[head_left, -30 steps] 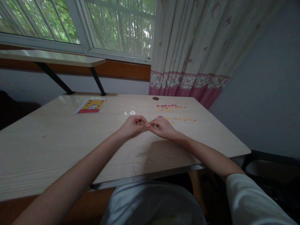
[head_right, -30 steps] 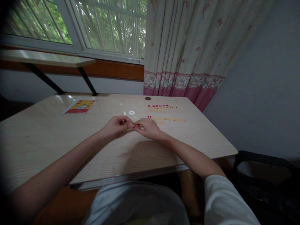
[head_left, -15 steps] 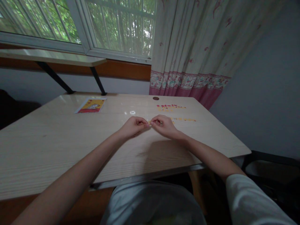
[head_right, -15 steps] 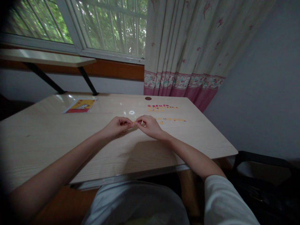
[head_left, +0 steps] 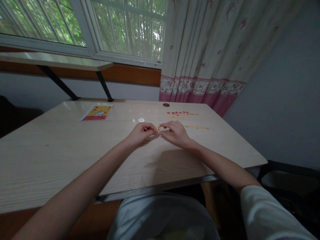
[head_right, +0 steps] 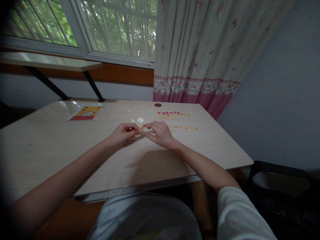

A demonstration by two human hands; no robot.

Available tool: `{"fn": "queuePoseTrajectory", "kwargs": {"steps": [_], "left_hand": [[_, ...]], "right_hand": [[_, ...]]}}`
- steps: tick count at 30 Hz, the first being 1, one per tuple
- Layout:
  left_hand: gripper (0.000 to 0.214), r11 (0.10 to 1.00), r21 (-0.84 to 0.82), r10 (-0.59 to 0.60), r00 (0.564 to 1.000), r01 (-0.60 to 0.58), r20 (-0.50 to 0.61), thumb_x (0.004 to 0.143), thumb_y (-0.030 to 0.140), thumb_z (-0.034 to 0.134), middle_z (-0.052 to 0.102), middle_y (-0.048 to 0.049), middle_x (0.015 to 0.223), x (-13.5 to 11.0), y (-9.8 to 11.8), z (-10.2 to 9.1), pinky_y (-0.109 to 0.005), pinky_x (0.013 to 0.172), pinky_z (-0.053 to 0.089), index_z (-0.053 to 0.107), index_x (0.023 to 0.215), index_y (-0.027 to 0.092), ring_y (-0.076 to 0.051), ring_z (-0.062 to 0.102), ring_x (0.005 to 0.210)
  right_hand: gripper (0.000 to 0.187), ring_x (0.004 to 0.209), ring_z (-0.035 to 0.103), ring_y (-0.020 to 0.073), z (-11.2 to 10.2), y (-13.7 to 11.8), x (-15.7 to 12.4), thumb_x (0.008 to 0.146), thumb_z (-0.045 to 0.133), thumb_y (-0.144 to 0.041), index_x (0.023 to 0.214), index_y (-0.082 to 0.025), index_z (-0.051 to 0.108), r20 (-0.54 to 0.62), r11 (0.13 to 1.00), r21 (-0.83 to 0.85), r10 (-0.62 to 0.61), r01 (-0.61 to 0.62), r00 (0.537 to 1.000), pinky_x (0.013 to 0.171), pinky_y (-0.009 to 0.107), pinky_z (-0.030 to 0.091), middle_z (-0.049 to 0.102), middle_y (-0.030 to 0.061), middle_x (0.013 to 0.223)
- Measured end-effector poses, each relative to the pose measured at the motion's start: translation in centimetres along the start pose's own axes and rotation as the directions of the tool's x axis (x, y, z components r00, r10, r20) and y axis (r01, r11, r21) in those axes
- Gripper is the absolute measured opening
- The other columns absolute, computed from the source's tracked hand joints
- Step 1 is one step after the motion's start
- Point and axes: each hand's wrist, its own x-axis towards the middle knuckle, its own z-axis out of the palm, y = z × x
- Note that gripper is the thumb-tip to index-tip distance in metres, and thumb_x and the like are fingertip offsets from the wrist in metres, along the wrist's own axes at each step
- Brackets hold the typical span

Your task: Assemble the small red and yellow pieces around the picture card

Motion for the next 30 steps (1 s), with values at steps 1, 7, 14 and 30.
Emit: {"fn": "queuePoseTrajectory", "kwargs": {"steps": [1, 7, 14, 30], "left_hand": [[0.017, 1.000, -0.004, 0.006, 1.000, -0.006, -0.001, 0.065, 0.030, 0.068, 0.059, -0.0005, 0.059, 0.0, 0.0, 0.0, -0.020, 0.045, 0.030, 0.066, 0.067, 0.013, -0.007, 0.045, 0.049], [0.020, 0.994, -0.051, -0.094, 0.995, 0.095, 0.029, 0.066, 0.033, 0.068, 0.046, 0.0037, 0.046, -0.3, 0.3, 0.4, -0.019, 0.040, 0.021, 0.063, 0.068, 0.014, -0.005, 0.034, 0.039], [0.019, 0.990, -0.054, -0.127, 0.988, 0.132, 0.082, 0.071, 0.033, 0.067, 0.037, 0.0063, 0.043, -0.6, 0.5, 0.3, -0.019, 0.038, 0.017, 0.062, 0.070, 0.015, -0.004, 0.029, 0.036], [0.023, 0.975, -0.117, -0.172, 0.978, 0.186, 0.121, 0.069, 0.036, 0.069, 0.034, 0.0094, 0.038, -0.7, 0.7, 0.3, -0.018, 0.034, 0.014, 0.061, 0.076, 0.015, -0.004, 0.025, 0.030]], "right_hand": [[0.029, 0.083, 0.061, 0.0170, 0.0, 0.0, 0.0, 0.087, 0.057, -0.040, 0.103, -0.017, 0.065, 0.004, 1.000, -0.011, -0.011, 0.011, 1.000, 0.076, 0.030, 0.037, 0.070, 0.0082, 0.094], [0.024, 0.086, 0.062, 0.0172, 0.2, 0.4, -0.1, 0.089, 0.055, -0.036, 0.101, -0.018, 0.066, -0.016, 0.994, -0.076, -0.079, 0.078, 0.997, 0.075, 0.031, 0.036, 0.071, 0.0068, 0.094], [0.026, 0.083, 0.062, 0.0167, 0.1, 0.7, -0.1, 0.090, 0.054, -0.038, 0.103, -0.019, 0.066, -0.003, 0.991, -0.090, -0.104, 0.103, 0.995, 0.073, 0.031, 0.036, 0.071, 0.0060, 0.091], [0.024, 0.078, 0.062, 0.0155, 0.0, 0.9, -0.2, 0.089, 0.056, -0.036, 0.101, -0.018, 0.067, -0.066, 0.991, -0.074, -0.115, 0.110, 0.991, 0.072, 0.030, 0.038, 0.071, 0.0055, 0.086]]}}
